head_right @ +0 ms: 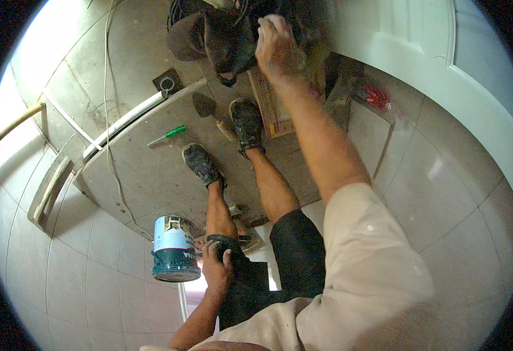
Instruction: The person uses a trowel to scrape and smooth the top edge of a door frame. Then, the person uses a screwdriver to strip insulation from electrical wires and connects them to a ceiling fixture.
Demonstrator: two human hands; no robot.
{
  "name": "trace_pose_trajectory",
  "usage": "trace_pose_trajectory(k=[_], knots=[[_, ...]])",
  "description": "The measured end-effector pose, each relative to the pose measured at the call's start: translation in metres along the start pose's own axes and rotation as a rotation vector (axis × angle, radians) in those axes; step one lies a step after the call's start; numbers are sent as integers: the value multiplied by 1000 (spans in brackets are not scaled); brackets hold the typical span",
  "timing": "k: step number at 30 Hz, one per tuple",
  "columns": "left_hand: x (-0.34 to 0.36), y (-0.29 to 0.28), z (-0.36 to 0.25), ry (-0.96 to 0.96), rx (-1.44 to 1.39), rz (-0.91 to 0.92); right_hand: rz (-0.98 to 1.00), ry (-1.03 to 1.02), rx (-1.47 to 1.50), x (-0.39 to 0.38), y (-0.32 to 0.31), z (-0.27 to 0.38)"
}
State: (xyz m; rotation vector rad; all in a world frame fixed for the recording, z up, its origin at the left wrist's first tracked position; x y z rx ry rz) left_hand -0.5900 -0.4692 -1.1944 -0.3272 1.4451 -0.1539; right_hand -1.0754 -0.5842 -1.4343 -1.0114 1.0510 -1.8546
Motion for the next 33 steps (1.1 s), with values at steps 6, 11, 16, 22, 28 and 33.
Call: trace_pose_trajectory(k=[6, 11, 16, 22, 28, 33], knots=[[7, -10, -1, -30, 16, -3, 630, -106, -454, 41, 54, -61], [7, -11, 2, -38, -21, 1, 879, -493, -566, 59, 69, -54], [9, -11, 4, -38, -50, 14, 906, -485, -446, 47, 90, -82], [9, -15, 7, -23, -51, -38, 1059, -476, -402, 51, 83, -91], [11, -19, 5, -49, -80, -13, 1014, -159, -346, 54, 94, -95], [11, -17, 6, -52, -97, 4, 942, -68, -411, 51, 101, -82]])
Point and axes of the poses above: each hand's wrist, its own x-axis towards the middle knuckle, its own y-axis out of the palm, z = x × y, the point moved 2 cm from there along x, towards the middle knuckle, and after that the axes turned 15 degrees about -y, right-handed, at the moved point
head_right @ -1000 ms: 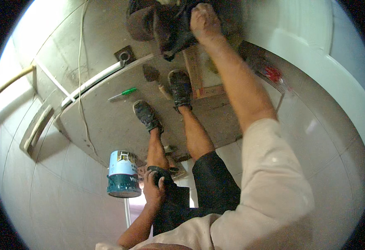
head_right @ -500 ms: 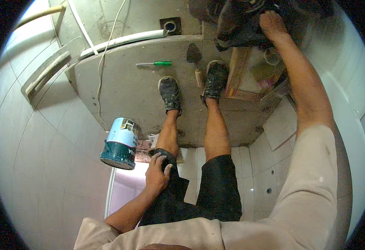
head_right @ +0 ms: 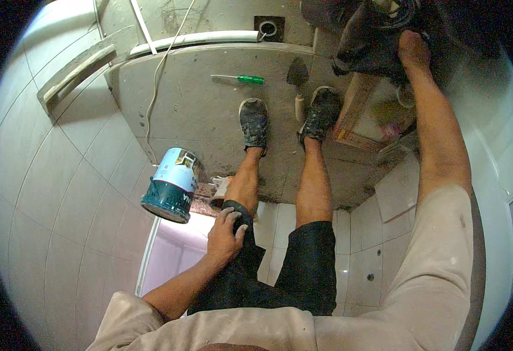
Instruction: The person uses a trowel to scrape and smooth the top edge of a door frame. Then, the person uses a screwdriver to strip insulation from electrical wires and connects them to a ceiling fixture.
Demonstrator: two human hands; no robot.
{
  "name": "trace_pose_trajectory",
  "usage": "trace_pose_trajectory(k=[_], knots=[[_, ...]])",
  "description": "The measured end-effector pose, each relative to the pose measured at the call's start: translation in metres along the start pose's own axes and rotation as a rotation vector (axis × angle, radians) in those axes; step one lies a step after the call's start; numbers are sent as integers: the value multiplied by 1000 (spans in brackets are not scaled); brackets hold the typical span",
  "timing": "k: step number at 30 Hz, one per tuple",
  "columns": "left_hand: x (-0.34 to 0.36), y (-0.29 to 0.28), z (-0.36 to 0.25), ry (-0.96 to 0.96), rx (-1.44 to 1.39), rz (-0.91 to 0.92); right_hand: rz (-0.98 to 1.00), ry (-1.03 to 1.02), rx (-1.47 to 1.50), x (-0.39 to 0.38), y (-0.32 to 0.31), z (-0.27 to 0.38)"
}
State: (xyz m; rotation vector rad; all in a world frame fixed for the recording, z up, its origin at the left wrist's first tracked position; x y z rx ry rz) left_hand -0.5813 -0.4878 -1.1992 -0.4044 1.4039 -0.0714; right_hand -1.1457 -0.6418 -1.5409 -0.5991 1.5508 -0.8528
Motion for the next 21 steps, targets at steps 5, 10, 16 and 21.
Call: trace_pose_trajectory(k=[5, 10, 16, 21], knots=[[-3, 1, -3, -15, 31, -18, -81, 151, 101, 4, -6, 14], [1, 6, -2, -6, 67, -38, -135, 198, 164, 15, 23, -14], [-3, 6, -7, -53, 43, 0, -12, 41, -23, 13, 51, -32], [-3, 9, -7, -80, 57, 7, -365, -92, 5, -32, 37, -26]])
Point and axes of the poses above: each hand's wrist, its own x-axis towards the middle knuckle, its own y-axis out of the palm, z = x × y, the point moved 2 cm from there along x, towards the middle knuckle, and after that the axes turned 15 degrees about -y, right-handed, at the moved point
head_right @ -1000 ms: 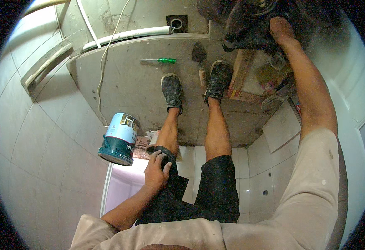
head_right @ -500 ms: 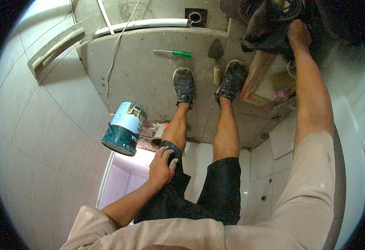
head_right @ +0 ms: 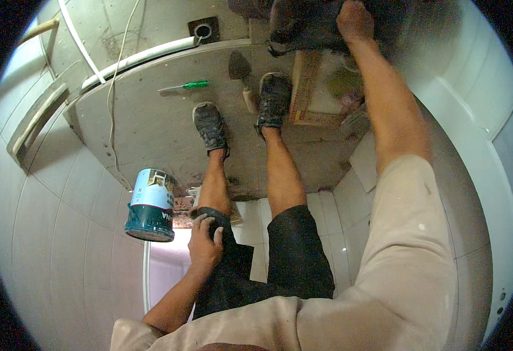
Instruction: The person uses a trowel to scrape and smooth the top edge of a door frame. Then, the person uses a screwdriver to strip insulation from electrical wires and connects them to a ceiling fixture.
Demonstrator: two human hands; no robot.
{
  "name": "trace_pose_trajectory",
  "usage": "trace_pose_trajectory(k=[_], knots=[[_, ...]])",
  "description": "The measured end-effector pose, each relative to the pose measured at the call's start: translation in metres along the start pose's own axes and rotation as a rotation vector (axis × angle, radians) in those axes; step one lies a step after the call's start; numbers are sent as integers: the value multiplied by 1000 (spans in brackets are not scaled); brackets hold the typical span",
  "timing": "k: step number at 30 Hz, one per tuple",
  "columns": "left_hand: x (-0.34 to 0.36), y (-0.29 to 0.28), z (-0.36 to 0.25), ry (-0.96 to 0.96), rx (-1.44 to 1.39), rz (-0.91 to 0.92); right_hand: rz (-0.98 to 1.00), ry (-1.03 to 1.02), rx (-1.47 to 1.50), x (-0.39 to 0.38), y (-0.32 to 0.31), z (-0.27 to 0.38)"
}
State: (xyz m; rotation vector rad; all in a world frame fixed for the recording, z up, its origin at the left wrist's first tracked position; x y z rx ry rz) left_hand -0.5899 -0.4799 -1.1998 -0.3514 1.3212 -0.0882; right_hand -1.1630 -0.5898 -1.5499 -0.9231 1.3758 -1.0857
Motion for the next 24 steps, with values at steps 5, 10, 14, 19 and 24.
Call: trace_pose_trajectory(k=[5, 10, 14, 19, 24], knots=[[-1, -3, -6, 6, 19, -2, -317, 111, 274, -19, -46, 6], [0, -3, -7, 49, 32, -5, -482, 464, 1056, -29, -82, 8], [0, -1, -4, 86, 28, -25, -546, 440, 1263, -41, -81, -5], [6, 4, -12, 166, -65, -16, -281, 315, 992, -58, -140, 61], [75, -1, -121, 397, -675, 106, -38, -220, 1056, -123, -173, 193]])
Point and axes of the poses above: each hand's wrist, its own x-axis towards the middle knuckle, its own y-axis out of the palm, z = x × y, the point moved 2 cm from there along x, towards the middle knuckle, and after that the axes turned 15 degrees about -y, right-handed, at the moved point
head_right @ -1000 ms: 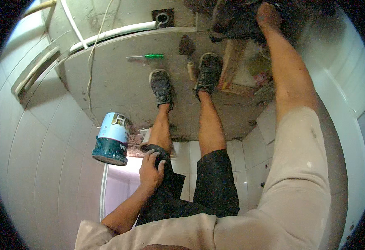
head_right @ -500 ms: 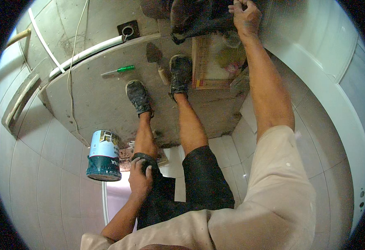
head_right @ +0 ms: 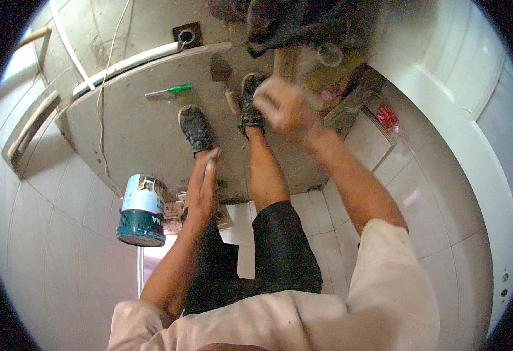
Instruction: The person uses a trowel to scrape and smooth the top edge of a door frame. Then, the person uses a screwdriver to strip insulation from electrical wires and connects them to a ceiling fixture.
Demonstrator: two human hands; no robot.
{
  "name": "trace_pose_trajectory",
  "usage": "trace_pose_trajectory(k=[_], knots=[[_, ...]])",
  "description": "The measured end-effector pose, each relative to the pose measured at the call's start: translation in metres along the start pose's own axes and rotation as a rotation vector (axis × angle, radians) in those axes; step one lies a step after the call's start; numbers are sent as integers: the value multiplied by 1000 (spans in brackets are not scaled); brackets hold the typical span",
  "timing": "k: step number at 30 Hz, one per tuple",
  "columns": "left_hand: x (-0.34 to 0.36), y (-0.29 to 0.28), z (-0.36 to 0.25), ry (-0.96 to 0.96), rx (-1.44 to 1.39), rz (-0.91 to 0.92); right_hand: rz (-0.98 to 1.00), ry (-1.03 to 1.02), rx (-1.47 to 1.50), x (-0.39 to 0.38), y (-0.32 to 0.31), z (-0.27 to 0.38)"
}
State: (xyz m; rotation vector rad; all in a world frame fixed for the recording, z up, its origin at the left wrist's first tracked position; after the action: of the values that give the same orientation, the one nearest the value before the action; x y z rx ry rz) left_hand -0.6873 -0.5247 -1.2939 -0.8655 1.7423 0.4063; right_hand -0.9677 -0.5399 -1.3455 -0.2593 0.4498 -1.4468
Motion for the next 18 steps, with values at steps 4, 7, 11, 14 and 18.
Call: trace_pose_trajectory(k=[4, 7, 11, 14, 18], knots=[[35, 7, -78, -270, -358, 233, 20, 89, 195, -35, 66, 47], [40, 2, -71, -282, -229, 182, -50, 178, 214, -37, 89, 58], [69, 3, 9, -226, -394, 160, -116, 317, 217, -34, 124, 56], [68, -14, 30, -272, -480, 121, -111, 471, 218, -31, 151, 59], [63, -35, 68, -248, -548, -119, 199, 413, 325, -10, 181, 57]])
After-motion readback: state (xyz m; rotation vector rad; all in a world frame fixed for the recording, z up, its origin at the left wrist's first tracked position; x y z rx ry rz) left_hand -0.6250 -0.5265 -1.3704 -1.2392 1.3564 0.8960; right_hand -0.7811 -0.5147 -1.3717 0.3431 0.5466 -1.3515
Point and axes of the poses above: each hand's wrist, its own x-axis towards the middle knuckle, its own y-axis out of the palm, z = x × y, the point moved 2 cm from there along x, towards the middle knuckle, and after that the axes turned 15 degrees about -y, right-handed, at the moved point
